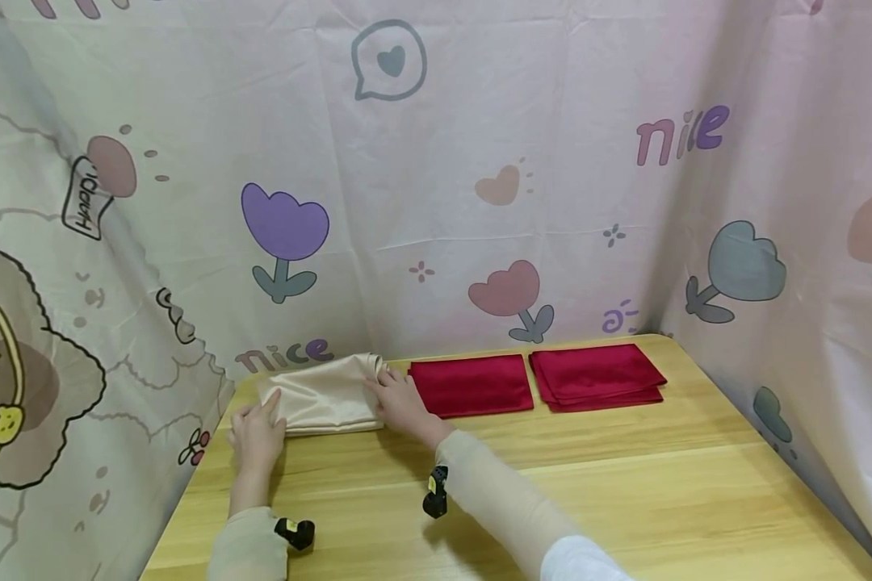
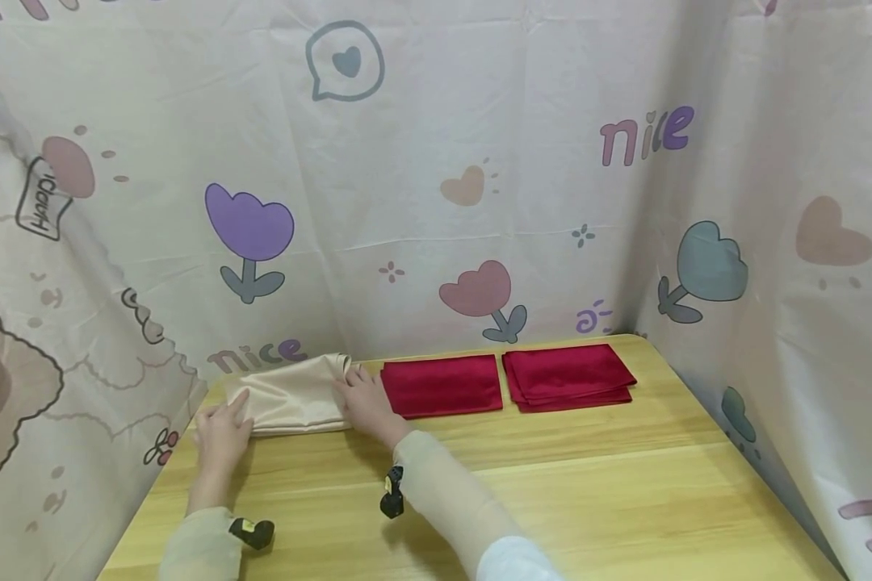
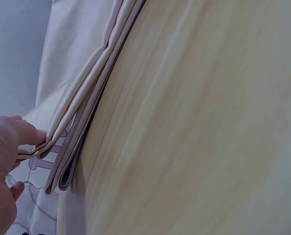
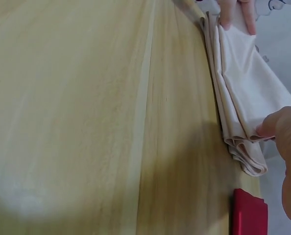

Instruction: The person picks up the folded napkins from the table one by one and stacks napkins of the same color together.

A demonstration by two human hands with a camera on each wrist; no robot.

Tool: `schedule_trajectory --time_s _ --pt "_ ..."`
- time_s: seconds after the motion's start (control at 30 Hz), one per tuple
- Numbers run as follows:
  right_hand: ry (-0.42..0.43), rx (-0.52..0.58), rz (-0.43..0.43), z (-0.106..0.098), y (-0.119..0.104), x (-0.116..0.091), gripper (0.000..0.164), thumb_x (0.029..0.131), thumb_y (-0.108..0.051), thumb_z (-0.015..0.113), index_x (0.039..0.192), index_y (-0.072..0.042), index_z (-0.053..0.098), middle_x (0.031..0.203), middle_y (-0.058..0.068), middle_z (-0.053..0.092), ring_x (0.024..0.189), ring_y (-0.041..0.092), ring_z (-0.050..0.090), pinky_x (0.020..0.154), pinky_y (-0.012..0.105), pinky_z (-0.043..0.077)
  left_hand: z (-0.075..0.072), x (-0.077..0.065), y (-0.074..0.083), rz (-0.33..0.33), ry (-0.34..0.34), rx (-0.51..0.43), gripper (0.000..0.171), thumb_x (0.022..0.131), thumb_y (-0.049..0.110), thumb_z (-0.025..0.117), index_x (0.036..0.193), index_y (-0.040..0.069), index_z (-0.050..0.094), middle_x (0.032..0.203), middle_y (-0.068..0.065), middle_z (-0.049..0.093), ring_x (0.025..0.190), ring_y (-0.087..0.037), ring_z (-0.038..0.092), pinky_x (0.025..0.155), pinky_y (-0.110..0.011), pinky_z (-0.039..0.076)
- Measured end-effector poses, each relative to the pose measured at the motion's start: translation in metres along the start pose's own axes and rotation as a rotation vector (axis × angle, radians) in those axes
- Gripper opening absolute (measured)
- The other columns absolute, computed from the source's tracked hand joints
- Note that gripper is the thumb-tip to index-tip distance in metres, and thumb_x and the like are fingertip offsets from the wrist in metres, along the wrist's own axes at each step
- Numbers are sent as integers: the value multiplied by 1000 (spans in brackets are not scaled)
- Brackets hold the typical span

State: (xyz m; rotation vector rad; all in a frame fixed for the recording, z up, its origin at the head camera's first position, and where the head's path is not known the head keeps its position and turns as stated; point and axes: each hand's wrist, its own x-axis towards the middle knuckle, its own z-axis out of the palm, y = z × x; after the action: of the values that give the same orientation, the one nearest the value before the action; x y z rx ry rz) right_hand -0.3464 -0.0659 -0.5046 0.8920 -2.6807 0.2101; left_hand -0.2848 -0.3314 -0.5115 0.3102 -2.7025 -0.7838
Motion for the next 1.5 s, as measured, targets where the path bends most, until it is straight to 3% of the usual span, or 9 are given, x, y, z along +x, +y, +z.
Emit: schedule_trajectory --time_s 0.3,1.03,1.5 --pt "14 27 31 11 -3 0 52 97 -24 68 148 -24 58 138 2 61 126 23 51 87 33 45 2 2 -2 -33 -68 -5 63 99 11 58 159 12 38 160 -32 34 145 -51 23 114 -72 20" --pt "-151 194 124 14 0 4 57 102 -19 60 157 -18 45 159 8 47 146 30 39 111 51 40 7 13 -8 -47 -168 18 64 100 12 50 162 12 32 163 -30 30 148 -53 18 112 -73 20" --pt "-192 225 149 14 2 4 56 103 -22 58 157 -17 43 159 8 47 145 30 40 110 49 39 2 16 -10 -58 -252 58 64 105 17 50 162 5 25 166 -30 23 146 -58 16 111 -78 19"
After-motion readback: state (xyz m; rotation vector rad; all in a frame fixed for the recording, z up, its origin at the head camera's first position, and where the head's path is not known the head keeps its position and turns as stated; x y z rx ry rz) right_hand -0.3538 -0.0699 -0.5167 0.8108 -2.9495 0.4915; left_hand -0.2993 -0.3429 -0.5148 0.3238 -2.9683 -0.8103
